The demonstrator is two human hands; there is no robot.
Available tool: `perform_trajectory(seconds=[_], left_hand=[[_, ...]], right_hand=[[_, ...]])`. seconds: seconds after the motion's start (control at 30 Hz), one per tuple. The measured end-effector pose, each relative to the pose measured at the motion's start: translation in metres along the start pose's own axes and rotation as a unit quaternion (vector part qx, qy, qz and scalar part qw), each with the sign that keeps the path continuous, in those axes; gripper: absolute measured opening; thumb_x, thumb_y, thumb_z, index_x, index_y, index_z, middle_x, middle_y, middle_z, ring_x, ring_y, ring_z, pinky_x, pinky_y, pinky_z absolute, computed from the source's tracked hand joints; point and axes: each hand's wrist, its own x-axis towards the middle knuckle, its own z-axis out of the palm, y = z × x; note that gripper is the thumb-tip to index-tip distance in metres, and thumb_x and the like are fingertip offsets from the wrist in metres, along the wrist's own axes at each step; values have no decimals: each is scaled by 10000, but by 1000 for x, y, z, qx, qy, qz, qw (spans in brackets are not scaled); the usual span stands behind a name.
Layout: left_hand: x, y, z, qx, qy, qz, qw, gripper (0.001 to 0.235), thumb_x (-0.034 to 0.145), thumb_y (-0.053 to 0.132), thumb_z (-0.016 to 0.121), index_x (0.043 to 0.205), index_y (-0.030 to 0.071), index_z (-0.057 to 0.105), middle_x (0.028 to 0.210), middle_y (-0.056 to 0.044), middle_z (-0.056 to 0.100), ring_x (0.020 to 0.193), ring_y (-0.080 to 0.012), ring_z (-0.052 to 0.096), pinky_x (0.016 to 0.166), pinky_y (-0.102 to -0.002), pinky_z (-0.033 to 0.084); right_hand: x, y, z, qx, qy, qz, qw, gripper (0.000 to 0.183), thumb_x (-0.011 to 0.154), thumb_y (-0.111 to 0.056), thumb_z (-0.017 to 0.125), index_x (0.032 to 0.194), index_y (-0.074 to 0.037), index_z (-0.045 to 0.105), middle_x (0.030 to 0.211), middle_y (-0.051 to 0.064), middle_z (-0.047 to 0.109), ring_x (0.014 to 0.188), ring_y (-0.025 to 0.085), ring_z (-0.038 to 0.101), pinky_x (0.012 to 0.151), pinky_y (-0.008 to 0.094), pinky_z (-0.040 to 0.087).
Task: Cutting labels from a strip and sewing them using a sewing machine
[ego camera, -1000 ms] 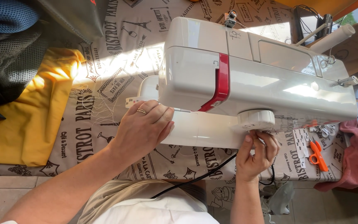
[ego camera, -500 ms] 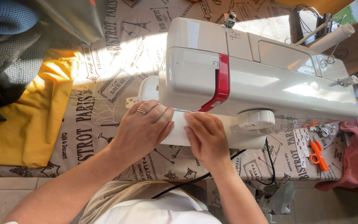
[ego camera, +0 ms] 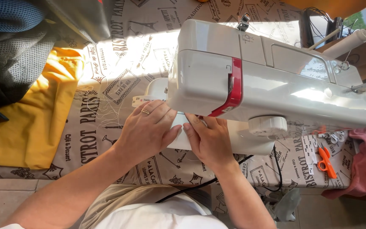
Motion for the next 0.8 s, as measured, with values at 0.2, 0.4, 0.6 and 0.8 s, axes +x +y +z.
perform_trajectory(seconds=[0.2, 0.4, 0.6, 0.8], left_hand=[[-3, -1, 1, -13, 3, -8, 1000, 339, 988, 375, 583, 1059, 64, 698, 971, -94, 624, 1084, -270, 651, 985, -407, 507], [1, -5, -3, -27, -39, -22, 999, 367, 970, 383, 622, 1066, 35, 690, 1114, -140, 657, 1139, -310, 639, 1025, -433, 491], [1, -4, -2, -30, -71, -31, 997, 403, 951, 404, 659, 1076, 23, 700, 1237, -164, 693, 1171, -321, 624, 1043, -443, 484], [2, -5, -4, -42, -82, -45, 995, 420, 953, 401, 650, 1084, 7, 708, 1266, -189, 683, 1196, -343, 616, 1053, -465, 478]], right_hand=[[5, -4, -5, -3, 12, -14, 1000, 296, 1000, -338, 648, 1225, -172, 744, 899, 73, 641, 862, 250, 707, 834, 375, 513], [-41, 30, -35, 10, 213, -21, 977, 118, 929, -116, 691, 1043, -88, 702, 937, 89, 626, 864, 255, 596, 783, 370, 495], [-84, 57, -63, -89, 261, 74, 958, 185, 1048, -55, 669, 1175, 78, 654, 1185, 233, 602, 1116, 383, 623, 947, 497, 563], [-83, 54, -56, -71, 258, 76, 960, 183, 1084, -43, 595, 1063, 104, 701, 1071, 233, 672, 1010, 371, 657, 886, 468, 570]])
